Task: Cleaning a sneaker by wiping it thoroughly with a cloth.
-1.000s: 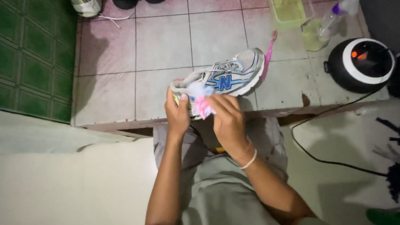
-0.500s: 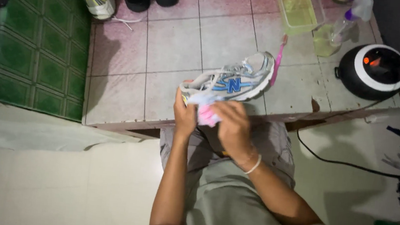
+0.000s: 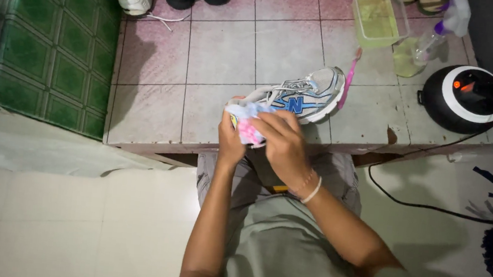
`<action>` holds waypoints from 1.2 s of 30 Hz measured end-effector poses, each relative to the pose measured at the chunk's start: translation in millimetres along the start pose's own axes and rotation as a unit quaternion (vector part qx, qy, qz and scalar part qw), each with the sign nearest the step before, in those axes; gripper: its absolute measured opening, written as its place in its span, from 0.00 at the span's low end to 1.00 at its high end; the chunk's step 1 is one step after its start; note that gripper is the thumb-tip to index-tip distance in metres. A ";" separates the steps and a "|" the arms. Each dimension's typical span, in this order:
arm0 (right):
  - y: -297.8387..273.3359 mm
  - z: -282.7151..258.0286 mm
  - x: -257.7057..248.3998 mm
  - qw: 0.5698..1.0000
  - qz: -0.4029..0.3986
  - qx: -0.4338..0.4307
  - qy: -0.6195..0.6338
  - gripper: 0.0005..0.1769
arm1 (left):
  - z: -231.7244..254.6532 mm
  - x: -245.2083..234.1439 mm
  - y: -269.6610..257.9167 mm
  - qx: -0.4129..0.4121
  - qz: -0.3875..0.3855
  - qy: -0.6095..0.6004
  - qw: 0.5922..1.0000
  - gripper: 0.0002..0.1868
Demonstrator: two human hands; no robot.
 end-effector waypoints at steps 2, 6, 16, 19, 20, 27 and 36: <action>-10.5 11.3 17.2 0.999 -0.002 -0.035 -0.040 0.18 | 13.1 -1.2 7.8 0.010 0.002 0.009 1.000 0.21; -29.4 33.1 17.4 0.996 -0.005 -0.051 -0.070 0.17 | 12.3 1.1 8.2 -0.027 -0.002 0.016 1.000 0.27; -4.6 105.4 -66.0 0.994 0.075 0.030 -0.080 0.17 | -3.5 -1.1 3.3 -0.052 -0.015 0.035 0.998 0.29; -18.5 143.1 -75.3 0.981 0.044 0.079 -0.172 0.22 | -1.2 -1.3 1.1 -0.037 -0.018 0.036 0.999 0.29; -17.0 132.5 -67.8 0.978 0.048 0.112 -0.171 0.23 | 0.1 -1.0 0.7 -0.034 -0.013 0.036 0.999 0.29; -49.9 47.9 -20.1 0.987 0.033 0.106 -0.116 0.24 | -3.7 1.2 1.0 -0.006 -0.009 0.049 0.999 0.31; -16.6 63.4 -40.2 0.994 0.004 0.084 -0.062 0.24 | 2.2 -0.2 -4.8 0.000 -0.020 0.053 0.998 0.31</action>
Point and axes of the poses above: each hand's wrist, its own y-axis towards the middle knuckle, its own x-axis out of the palm, z = x × y, the point moved 1 cm from there along y, towards the middle knuckle, and after that the axes turned 13 degrees about z, right-handed, at the moved point
